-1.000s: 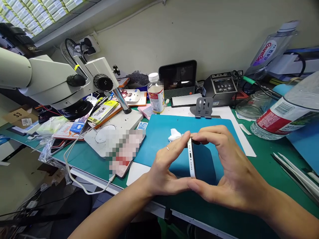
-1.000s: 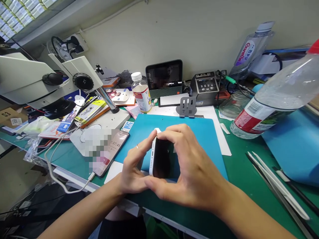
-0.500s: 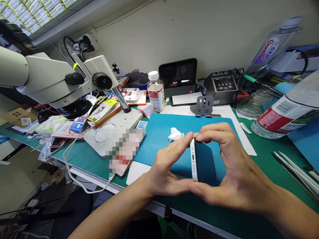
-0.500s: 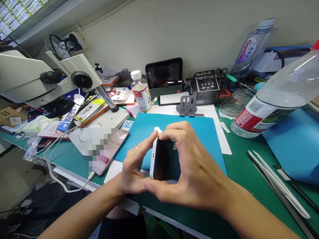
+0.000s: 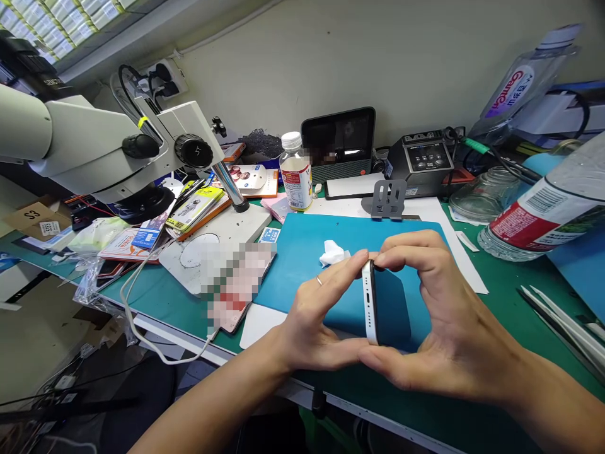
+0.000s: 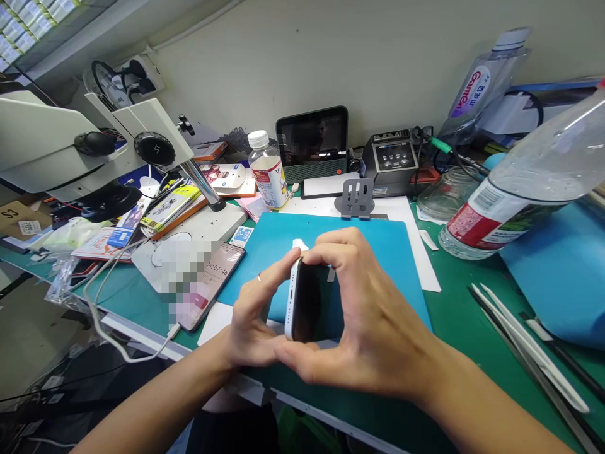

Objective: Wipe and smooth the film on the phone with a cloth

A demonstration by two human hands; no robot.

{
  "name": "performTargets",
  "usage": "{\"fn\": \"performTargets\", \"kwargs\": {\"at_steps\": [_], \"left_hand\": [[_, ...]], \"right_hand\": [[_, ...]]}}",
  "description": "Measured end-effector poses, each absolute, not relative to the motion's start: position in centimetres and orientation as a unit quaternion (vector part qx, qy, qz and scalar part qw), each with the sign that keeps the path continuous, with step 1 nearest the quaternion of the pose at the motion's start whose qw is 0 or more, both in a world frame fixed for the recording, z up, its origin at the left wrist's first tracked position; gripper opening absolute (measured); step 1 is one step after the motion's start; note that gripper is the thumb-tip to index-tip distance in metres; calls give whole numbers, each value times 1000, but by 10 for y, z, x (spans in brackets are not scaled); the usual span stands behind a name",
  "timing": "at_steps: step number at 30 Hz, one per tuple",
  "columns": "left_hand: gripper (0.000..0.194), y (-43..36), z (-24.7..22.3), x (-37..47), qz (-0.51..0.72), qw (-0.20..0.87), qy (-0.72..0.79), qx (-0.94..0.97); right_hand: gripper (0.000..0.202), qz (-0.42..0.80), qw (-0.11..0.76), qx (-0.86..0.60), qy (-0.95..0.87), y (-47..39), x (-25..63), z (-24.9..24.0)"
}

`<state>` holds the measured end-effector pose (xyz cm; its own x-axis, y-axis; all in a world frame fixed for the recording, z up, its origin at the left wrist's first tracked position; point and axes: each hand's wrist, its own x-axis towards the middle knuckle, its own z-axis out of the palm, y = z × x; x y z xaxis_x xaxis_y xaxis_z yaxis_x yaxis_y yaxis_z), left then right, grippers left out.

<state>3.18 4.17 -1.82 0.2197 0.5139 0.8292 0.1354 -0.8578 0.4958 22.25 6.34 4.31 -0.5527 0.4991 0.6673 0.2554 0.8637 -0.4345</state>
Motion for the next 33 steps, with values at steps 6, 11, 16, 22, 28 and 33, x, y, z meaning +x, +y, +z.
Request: {"fn": "performTargets", "kwargs": {"at_steps": [6,11,16,22,28,33], "left_hand": [[89,40,-18,31,579,160,225,767],[90,40,-18,31,581,164,220,766],[88,40,-17,30,582,159,223,765],[87,40,-17,30,576,153,227,770],[86,40,-16,30,580,157,226,767],[86,40,-17,30,578,156,227,769]], "right_hand": [[70,149,421,-220,-867,63,223,42],[71,148,417,-216,-871,64,224,42],[69,146,421,-216,-869,64,224,42],[70,135,421,-222,-869,64,223,44],[68,141,419,-221,-869,63,224,44],[68,149,416,-226,-869,62,224,43]]}}
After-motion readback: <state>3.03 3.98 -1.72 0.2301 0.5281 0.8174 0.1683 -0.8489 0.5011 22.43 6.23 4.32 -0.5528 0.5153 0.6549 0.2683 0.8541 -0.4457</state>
